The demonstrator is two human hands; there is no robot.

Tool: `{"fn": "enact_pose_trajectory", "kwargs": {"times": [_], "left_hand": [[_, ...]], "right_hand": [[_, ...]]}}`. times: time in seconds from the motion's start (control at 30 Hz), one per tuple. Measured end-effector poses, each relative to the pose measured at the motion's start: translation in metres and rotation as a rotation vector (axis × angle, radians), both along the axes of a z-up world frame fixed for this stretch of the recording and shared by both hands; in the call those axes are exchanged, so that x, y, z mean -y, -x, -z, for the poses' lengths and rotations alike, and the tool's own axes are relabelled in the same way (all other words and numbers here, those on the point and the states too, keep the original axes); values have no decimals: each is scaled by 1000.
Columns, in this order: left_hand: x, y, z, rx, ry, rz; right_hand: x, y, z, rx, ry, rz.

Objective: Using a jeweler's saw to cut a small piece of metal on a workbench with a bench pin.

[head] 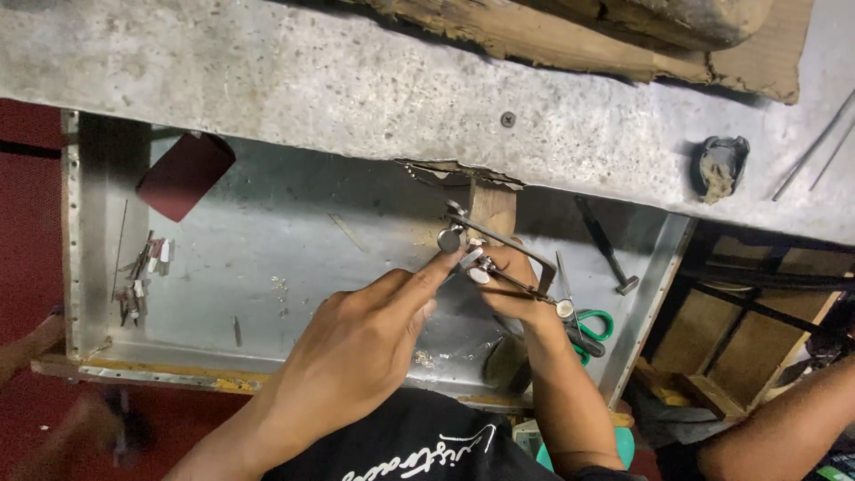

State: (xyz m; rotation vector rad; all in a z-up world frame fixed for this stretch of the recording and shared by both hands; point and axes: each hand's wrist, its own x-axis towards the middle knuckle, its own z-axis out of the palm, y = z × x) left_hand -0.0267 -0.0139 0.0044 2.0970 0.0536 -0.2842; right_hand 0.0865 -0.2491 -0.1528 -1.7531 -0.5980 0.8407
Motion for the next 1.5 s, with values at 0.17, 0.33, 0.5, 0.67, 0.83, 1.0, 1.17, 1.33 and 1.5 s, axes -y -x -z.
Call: {"fn": "enact_pose_trajectory", "kwargs": {"times": [0.17,0.33,0.5,0.67,0.83,1.0,1.17,1.33,1.5], "left_hand": [[1,-5,4,59,-1,-2],[1,-9,3,71,0,-23],[0,-10,0,13,20,-16],[1,-8,-1,2,-62,13],[1,-7,4,-3,-87,28],[1,-7,3,-34,-89,49],[0,-9,2,-34,-79,41],[-3,-9,6,-8,-56,36],[-7,-12,5,-24,-51,63]], "right_hand": [[7,-4,3,57,67,16],[7,-5,3,47,127,11],[8,-4,5,21,187,41],[14,-2,22,53,178,46],[13,-2,19,64,277,59],[14,-3,20,89,305,49],[13,-3,22,15,364,64],[19,-8,32,64,215,2],[17,-9,27,95,196,-20]]}}
